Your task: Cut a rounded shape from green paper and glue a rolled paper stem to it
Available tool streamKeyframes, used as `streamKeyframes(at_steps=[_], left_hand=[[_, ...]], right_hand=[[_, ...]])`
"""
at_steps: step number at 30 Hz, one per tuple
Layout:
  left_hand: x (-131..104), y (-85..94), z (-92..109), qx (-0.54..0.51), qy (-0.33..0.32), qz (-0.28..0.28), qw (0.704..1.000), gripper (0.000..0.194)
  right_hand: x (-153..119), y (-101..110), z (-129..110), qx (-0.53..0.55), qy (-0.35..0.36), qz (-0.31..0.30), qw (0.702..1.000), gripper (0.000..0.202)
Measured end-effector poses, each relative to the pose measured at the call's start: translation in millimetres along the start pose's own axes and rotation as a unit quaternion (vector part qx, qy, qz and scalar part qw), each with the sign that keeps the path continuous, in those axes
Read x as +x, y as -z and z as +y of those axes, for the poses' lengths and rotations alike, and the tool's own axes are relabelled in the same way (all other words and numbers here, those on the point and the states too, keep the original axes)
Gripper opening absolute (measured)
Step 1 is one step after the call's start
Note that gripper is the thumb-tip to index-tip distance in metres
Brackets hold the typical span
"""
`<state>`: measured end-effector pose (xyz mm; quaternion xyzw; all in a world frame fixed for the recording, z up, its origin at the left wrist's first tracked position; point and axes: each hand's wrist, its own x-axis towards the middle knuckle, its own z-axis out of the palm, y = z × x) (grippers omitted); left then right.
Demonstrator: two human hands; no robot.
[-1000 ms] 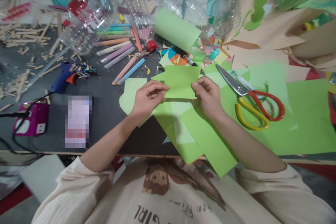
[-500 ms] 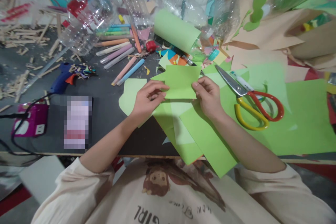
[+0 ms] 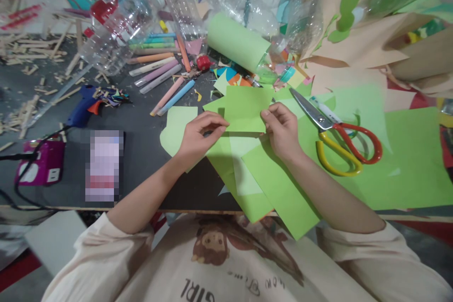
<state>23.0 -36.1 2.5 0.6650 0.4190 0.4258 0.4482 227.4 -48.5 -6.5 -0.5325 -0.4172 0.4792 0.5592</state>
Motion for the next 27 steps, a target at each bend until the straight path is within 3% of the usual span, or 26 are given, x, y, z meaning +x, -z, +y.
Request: streamKeyframes(at_steps=[10, 16, 22, 27], left_hand=[[-1.0, -0.4, -1.1, -0.022, 0.036, 0.001, 0.999, 0.010], [-1.1, -0.3, -2.8, -0.045, 0.047, 0.019, 0.998, 0.015], [0.0, 0.8, -8.5, -0.032, 0.048, 0.019, 0.998, 0.012], [0.8, 2.8, -17.0, -0.063, 0.041, 0.033, 0.997, 0.038]], right_hand=[[0.0, -1.9, -3.0, 0.030, -0.020, 0.007, 0.999, 0.041], [-1.0, 0.5, -2.3, 0.058, -0.048, -0.056, 0.996, 0.032], [-1.0, -0.1, -4.2, 0.030, -0.044, -0.080, 0.995, 0.042], [-3.4, -1.8, -6.7, -0.004, -0.033, -0.086, 0.996, 0.049]])
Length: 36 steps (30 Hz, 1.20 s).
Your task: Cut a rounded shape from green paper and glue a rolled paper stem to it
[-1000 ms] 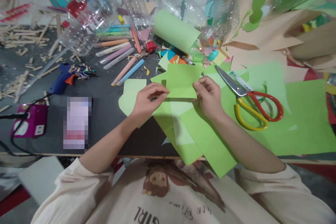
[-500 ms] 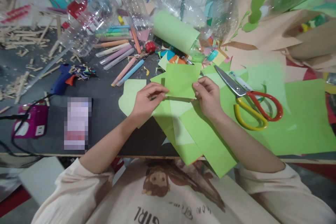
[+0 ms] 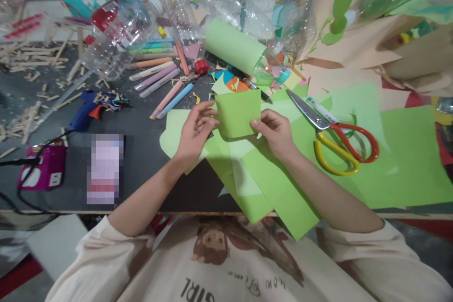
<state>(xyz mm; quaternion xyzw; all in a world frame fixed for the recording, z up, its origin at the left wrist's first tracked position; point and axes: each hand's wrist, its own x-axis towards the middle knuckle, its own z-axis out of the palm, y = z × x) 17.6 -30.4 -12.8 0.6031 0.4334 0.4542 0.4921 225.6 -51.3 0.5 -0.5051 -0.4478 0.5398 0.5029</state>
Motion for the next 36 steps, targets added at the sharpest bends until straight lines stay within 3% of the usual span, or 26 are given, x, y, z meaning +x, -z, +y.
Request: streamKeyframes(at_steps=[2, 8, 12, 16, 21, 25, 27, 32, 36], left_hand=[[-0.7, 0.8, -0.6, -0.005, -0.010, -0.001, 1.000, 0.045], [-8.2, 2.4, 9.0, 0.027, -0.039, -0.016, 0.999, 0.039], [-9.0, 1.8, 19.8, 0.013, -0.074, -0.059, 0.995, 0.044], [-5.4, -0.3, 26.4, 0.044, -0.019, -0.084, 0.995, 0.052], [-5.3, -1.2, 29.2, 0.084, 0.069, -0.162, 0.981, 0.026], [-8.0, -1.6, 31.9, 0.085, 0.098, -0.209, 0.969, 0.024], [-8.7, -2.3, 32.5, 0.073, 0.102, -0.204, 0.971, 0.024], [-6.9, -3.1, 29.3, 0.035, 0.109, -0.125, 0.986, 0.027], [-4.1, -1.8, 26.9, -0.003, 0.095, -0.118, 0.989, 0.024]], right_hand=[[-0.5, 0.1, 0.3, -0.017, 0.004, -0.012, 1.000, 0.052], [0.7, 0.4, 1.3, -0.024, 0.011, 0.013, 1.000, 0.056], [2.6, 2.1, 2.3, 0.015, -0.005, 0.022, 1.000, 0.053], [6.7, 5.7, 1.4, 0.062, 0.000, 0.054, 0.997, 0.047], [9.9, 5.8, 1.2, 0.075, -0.024, 0.058, 0.995, 0.042], [8.5, 3.3, 3.8, 0.081, -0.028, 0.050, 0.995, 0.047], [7.8, 2.3, 4.7, 0.088, -0.014, 0.054, 0.995, 0.045], [8.7, 1.1, 7.3, 0.100, -0.017, 0.051, 0.994, 0.045], [10.9, 0.0, 9.2, 0.082, -0.017, 0.052, 0.995, 0.047]])
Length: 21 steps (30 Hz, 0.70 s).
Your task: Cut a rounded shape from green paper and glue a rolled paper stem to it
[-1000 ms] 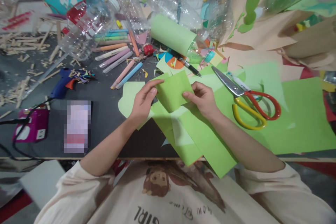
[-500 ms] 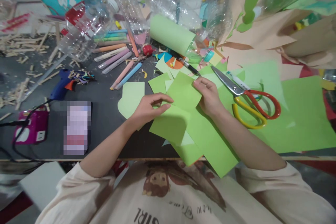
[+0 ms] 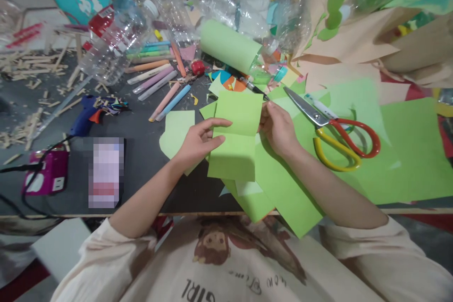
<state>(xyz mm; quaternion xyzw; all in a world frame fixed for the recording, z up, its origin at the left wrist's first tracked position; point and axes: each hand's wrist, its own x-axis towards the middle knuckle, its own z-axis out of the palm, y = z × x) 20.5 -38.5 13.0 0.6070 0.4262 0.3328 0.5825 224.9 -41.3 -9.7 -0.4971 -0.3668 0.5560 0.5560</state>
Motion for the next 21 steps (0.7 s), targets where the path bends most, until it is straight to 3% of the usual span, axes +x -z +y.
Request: streamKeyframes(at_steps=[4, 7, 9, 10, 14, 17, 21], left_hand=[[0.4, 1.4, -2.1, 0.005, -0.014, 0.022, 1.000, 0.027], [-0.2, 2.4, -4.7, 0.015, -0.033, 0.031, 0.999, 0.032], [-0.5, 3.0, -6.3, 0.028, -0.045, 0.040, 0.998, 0.033], [-0.7, 3.2, -6.8, 0.035, -0.049, 0.047, 0.997, 0.033], [-1.3, 2.9, -5.5, 0.040, -0.035, 0.045, 0.998, 0.028], [-1.1, 1.9, -2.4, 0.031, -0.015, 0.035, 0.999, 0.023], [-0.1, 1.8, -1.1, 0.044, -0.015, 0.040, 0.998, 0.021]], right_hand=[[-6.7, -0.2, -16.3, -0.064, 0.016, -0.010, 0.998, 0.043], [-24.7, 11.6, -45.6, -0.201, 0.029, -0.057, 0.978, 0.032], [-40.1, 31.3, -65.8, -0.349, 0.083, -0.037, 0.933, 0.023], [-47.3, 44.8, -73.8, -0.436, 0.086, -0.026, 0.896, 0.019], [-67.4, 108.7, -84.1, -0.655, 0.008, -0.003, 0.756, 0.033], [-76.1, 143.5, -77.5, -0.688, -0.012, -0.016, 0.725, 0.040], [-82.7, 157.2, -69.6, -0.743, 0.053, 0.040, 0.666, 0.034]])
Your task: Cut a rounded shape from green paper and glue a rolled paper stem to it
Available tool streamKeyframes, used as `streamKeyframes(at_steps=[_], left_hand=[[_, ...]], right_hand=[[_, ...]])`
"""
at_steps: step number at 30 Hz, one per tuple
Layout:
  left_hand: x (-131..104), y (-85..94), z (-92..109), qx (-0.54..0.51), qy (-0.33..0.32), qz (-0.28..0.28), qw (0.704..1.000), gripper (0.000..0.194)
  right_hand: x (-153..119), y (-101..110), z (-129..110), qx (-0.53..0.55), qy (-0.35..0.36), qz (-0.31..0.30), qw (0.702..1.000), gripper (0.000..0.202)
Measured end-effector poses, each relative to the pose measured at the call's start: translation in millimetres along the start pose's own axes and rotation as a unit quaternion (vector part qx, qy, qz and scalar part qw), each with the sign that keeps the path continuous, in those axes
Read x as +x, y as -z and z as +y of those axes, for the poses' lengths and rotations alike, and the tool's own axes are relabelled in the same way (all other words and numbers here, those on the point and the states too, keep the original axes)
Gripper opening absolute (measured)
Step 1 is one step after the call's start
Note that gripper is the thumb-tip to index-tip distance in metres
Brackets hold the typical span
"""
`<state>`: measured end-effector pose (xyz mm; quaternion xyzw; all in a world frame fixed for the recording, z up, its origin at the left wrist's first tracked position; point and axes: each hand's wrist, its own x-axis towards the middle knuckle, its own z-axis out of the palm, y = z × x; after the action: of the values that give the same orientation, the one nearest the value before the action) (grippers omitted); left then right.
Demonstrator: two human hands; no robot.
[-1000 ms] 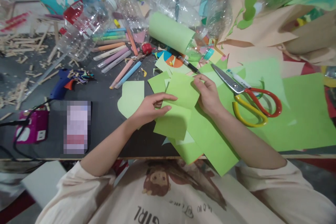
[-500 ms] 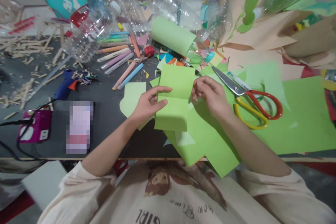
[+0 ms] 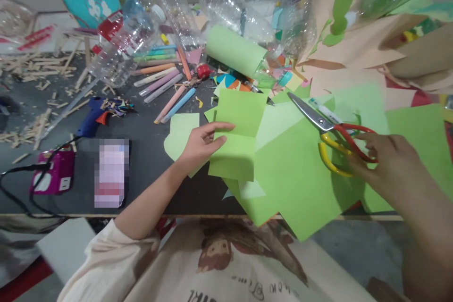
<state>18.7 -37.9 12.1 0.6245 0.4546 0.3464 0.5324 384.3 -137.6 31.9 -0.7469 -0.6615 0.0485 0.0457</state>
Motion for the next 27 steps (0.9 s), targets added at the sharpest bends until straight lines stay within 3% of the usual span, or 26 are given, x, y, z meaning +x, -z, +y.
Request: streamKeyframes(at_steps=[5, 8, 12, 15, 18, 22, 27], left_hand=[[-0.9, 0.0, -2.8, 0.002, 0.000, -0.006, 1.000, 0.025], [-1.2, -0.8, -4.4, -0.004, -0.013, 0.006, 1.000, 0.025], [0.9, 0.4, -6.4, 0.007, -0.038, 0.018, 0.999, 0.029], [2.9, 3.7, -7.3, 0.026, -0.045, 0.016, 0.999, 0.031], [3.4, 6.5, -7.4, 0.028, -0.050, 0.011, 0.998, 0.033], [0.7, 5.8, -7.7, 0.024, -0.065, 0.006, 0.998, 0.036], [-3.4, 3.9, -8.8, 0.028, -0.072, -0.006, 0.997, 0.035]], right_hand=[[6.6, -6.2, -11.0, 0.007, 0.017, -0.038, 0.999, 0.053], [16.5, -3.6, -25.7, -0.027, -0.021, -0.067, 0.997, 0.065], [29.3, 8.5, -44.7, -0.045, -0.087, -0.128, 0.987, 0.053], [33.9, 15.8, -49.8, -0.047, -0.122, -0.128, 0.983, 0.044], [31.5, 18.0, -46.9, 0.059, -0.148, -0.118, 0.980, 0.043], [24.1, 19.3, -42.9, 0.179, -0.071, -0.123, 0.974, 0.054], [25.7, 25.4, -46.6, 0.144, 0.010, -0.175, 0.974, 0.049]])
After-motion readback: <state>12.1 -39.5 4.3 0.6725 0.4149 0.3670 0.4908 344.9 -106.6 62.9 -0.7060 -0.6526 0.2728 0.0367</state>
